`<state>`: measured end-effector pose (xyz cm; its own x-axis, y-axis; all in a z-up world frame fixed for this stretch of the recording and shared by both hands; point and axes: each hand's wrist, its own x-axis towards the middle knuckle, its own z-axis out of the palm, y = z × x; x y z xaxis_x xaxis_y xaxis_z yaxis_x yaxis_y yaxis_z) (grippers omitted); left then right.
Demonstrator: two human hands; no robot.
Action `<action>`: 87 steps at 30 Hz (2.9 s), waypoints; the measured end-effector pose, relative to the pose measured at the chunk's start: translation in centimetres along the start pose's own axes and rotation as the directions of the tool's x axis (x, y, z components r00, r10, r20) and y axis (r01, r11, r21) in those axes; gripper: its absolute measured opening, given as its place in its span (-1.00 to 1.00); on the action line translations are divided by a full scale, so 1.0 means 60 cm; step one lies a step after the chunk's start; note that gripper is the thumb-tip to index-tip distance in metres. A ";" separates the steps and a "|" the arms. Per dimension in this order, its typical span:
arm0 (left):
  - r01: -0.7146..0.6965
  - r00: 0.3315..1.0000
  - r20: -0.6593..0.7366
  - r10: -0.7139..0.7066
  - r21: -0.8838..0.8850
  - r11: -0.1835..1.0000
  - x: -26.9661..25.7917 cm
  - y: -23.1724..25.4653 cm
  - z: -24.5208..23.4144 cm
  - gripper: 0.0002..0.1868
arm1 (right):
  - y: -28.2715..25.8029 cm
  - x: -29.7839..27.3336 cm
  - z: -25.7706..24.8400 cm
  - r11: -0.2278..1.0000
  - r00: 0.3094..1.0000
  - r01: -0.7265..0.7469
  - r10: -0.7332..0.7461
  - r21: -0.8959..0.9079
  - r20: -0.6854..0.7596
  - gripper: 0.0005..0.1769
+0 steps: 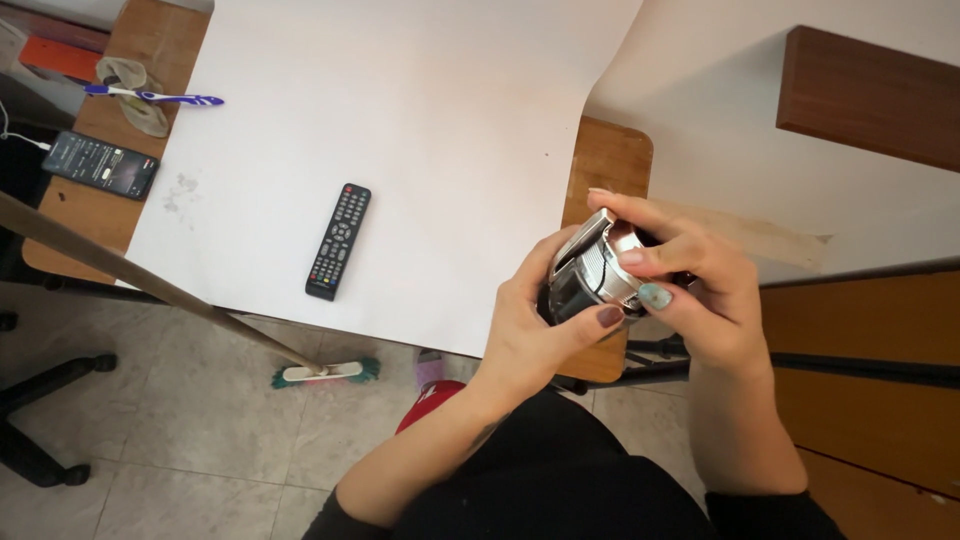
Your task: The recorder is assembling parts of a perfume bottle, including the atomizer and cap.
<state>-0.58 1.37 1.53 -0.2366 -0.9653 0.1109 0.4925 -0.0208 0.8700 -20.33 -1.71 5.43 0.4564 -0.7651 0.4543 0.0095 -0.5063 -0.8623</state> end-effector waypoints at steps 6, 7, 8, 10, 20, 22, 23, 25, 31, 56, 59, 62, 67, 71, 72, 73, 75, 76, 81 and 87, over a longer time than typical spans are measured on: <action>0.038 0.999 0.021 -0.038 -0.009 0.999 -0.003 0.007 -0.005 -0.21 | -0.008 0.000 0.009 0.999 1.000 -0.025 0.025 0.038 -0.003 -0.76; 0.042 0.999 0.030 -0.042 0.015 0.999 -0.004 0.009 -0.006 -0.21 | -0.009 0.000 0.009 0.999 0.999 -0.032 0.032 0.033 0.002 -0.76; 0.044 0.999 0.030 -0.044 0.015 0.999 -0.003 0.009 -0.008 -0.21 | -0.012 0.000 0.011 0.999 0.999 -0.034 0.034 0.034 0.001 -0.76; 0.053 0.997 0.057 -0.054 0.019 0.998 -0.003 0.010 -0.010 -0.18 | -0.017 0.000 0.014 0.997 0.997 -0.082 0.081 -0.016 -0.017 -0.79; 0.129 0.986 0.125 -0.115 -0.118 0.985 0.004 -0.026 -0.028 -0.22 | -0.037 0.009 0.012 0.990 0.990 -0.133 0.135 -0.055 0.031 -0.68; 0.227 0.973 0.090 -0.214 -0.189 0.955 0.004 -0.036 -0.033 -0.15 | -0.043 0.025 0.015 0.972 0.990 -0.139 0.131 0.189 0.056 -0.47; 0.225 0.973 0.094 -0.211 -0.185 0.957 0.004 -0.033 -0.034 -0.15 | -0.024 0.018 0.011 0.973 0.991 -0.133 0.126 0.188 0.053 -0.47; 0.226 0.973 0.120 -0.195 -0.360 0.905 0.004 -0.026 -0.036 -0.11 | 0.015 0.004 0.002 0.930 0.999 -0.022 0.006 0.368 0.044 -0.35; 0.198 0.979 0.118 -0.166 -0.361 0.911 0.002 -0.026 -0.029 -0.03 | -0.011 0.000 0.060 0.961 0.986 -0.090 0.123 0.262 -0.113 -0.27; 0.340 0.920 0.202 -0.337 0.018 0.940 -0.211 -0.160 -0.116 -0.15 | 0.079 -0.219 0.156 0.703 0.779 -0.539 0.626 0.463 -0.043 -0.21; 0.384 0.902 0.201 -0.383 0.034 0.923 -0.194 -0.129 -0.111 -0.13 | 0.079 -0.226 0.159 0.664 0.780 -0.540 0.626 0.517 0.009 -0.22; 0.235 0.968 0.106 -0.229 -0.040 0.971 -0.159 -0.102 -0.095 0.10 | 0.077 -0.227 0.158 0.746 0.770 -0.616 0.638 0.253 -0.006 -0.15; 0.298 0.944 0.177 -0.278 -0.099 0.949 -0.135 -0.093 -0.084 -0.55 | 0.057 -0.216 0.131 0.838 0.836 -0.534 0.543 -0.109 0.080 -0.32; 0.281 0.939 0.182 -0.292 0.082 0.956 -0.131 -0.099 -0.093 -0.58 | 0.068 -0.225 0.130 0.799 0.797 -0.600 0.602 0.041 -0.055 -0.35; 0.308 0.932 0.182 -0.314 0.062 0.949 -0.132 -0.106 -0.096 -0.59 | 0.073 -0.233 0.127 0.797 0.796 -0.596 0.603 0.099 -0.060 -0.42; 0.335 0.924 0.180 -0.337 0.043 0.941 -0.135 -0.114 -0.099 -0.60 | 0.078 -0.241 0.125 0.792 0.794 -0.591 0.605 0.157 -0.062 -0.48; 0.380 0.910 0.180 -0.373 -0.008 0.925 -0.136 -0.120 -0.099 -0.59 | 0.096 -0.269 0.116 0.789 0.783 -0.606 0.614 0.106 -0.094 -0.57; 0.417 0.898 0.179 -0.401 -0.061 0.907 -0.138 -0.123 -0.099 -0.57 | 0.104 -0.283 0.112 0.784 0.776 -0.618 0.619 0.049 -0.123 -0.66; 0.406 0.894 0.206 -0.397 -0.003 0.914 -0.137 -0.134 -0.096 -0.55 | 0.131 -0.318 0.097 0.619 0.648 -0.718 0.761 0.319 -0.018 -0.72; 0.487 0.853 0.230 -0.468 -0.030 0.873 -0.134 -0.131 -0.083 -0.53 | 0.137 -0.263 0.051 0.820 0.798 -0.570 0.569 -0.060 0.197 -0.67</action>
<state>1.64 8.00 -8.60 -0.6253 -0.7538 -0.2023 0.3399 -0.4963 0.7988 -24.70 7.41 -9.51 0.5447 -0.8208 -0.1723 -0.3055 -0.0028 -0.9522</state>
